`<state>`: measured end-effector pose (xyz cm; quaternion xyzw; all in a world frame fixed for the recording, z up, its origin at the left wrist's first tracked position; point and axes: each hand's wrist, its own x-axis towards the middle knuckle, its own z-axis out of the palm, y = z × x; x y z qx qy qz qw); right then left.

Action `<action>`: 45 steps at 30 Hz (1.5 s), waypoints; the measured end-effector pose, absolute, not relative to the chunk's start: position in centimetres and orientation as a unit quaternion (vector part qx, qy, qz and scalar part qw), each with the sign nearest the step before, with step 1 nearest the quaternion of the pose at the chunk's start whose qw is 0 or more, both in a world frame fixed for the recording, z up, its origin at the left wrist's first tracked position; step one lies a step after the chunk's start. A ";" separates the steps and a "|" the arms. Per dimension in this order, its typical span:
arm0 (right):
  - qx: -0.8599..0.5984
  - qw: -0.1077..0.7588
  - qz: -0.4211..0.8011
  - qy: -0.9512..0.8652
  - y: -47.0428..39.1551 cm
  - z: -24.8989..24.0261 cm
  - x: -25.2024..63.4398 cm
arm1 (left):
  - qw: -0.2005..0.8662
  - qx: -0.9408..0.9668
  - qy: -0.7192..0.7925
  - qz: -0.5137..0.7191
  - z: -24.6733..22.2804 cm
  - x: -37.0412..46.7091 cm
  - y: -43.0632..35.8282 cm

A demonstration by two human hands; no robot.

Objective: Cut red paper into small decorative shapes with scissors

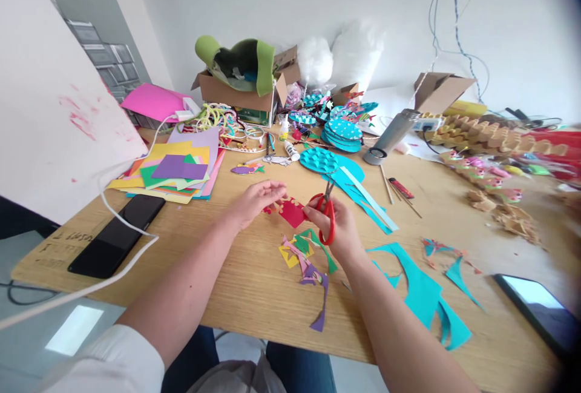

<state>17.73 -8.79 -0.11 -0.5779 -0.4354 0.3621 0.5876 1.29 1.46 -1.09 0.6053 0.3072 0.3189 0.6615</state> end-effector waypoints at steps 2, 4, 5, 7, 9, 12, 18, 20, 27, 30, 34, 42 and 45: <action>-0.571 0.584 0.377 -0.437 -8.7 -0.3 17.5 | 0.697 0.594 0.278 0.290 -0.9 1.5 0.8; -0.576 0.581 0.368 -0.442 -8.7 -0.3 17.5 | 0.710 0.587 0.276 0.273 -0.9 1.7 0.4; -0.579 0.580 0.361 -0.445 -8.7 -0.3 17.5 | 0.713 0.583 0.280 0.271 -0.9 1.8 0.3; -0.580 0.579 0.352 -0.452 -8.7 -0.3 17.6 | 0.712 0.571 0.292 0.286 -0.9 2.0 0.3; -0.574 0.576 0.356 -0.461 -8.8 -0.4 17.6 | 0.704 0.559 0.304 0.314 -0.9 2.1 0.3; -0.574 0.565 0.371 -0.462 -8.8 -0.5 17.6 | 0.688 0.563 0.311 0.336 -0.9 2.2 0.4; -0.589 0.595 0.334 -0.432 -8.6 -0.7 17.9 | 0.658 0.613 0.295 0.323 -1.2 2.4 0.1; -0.590 0.609 0.317 -0.425 -8.5 -0.6 18.1 | 0.646 0.627 0.291 0.324 -1.3 2.5 0.1; -0.581 0.600 0.327 -0.441 -8.5 -0.6 18.2 | 0.658 0.608 0.292 0.336 -1.0 2.5 -0.1; -0.575 0.575 0.358 -0.459 -8.6 -0.6 17.9 | 0.664 0.595 0.298 0.340 -1.0 2.5 -0.1; -0.578 0.584 0.343 -0.455 -8.7 -0.6 17.9 | 0.663 0.603 0.299 0.329 -1.2 2.5 0.0; -0.578 0.587 0.336 -0.457 -8.8 -0.5 17.9 | 0.667 0.651 0.246 0.266 -1.9 2.8 -0.5; -0.572 0.584 0.338 -0.466 -8.8 -0.4 17.8 | 0.662 0.633 0.268 0.299 -1.7 2.8 -0.4</action>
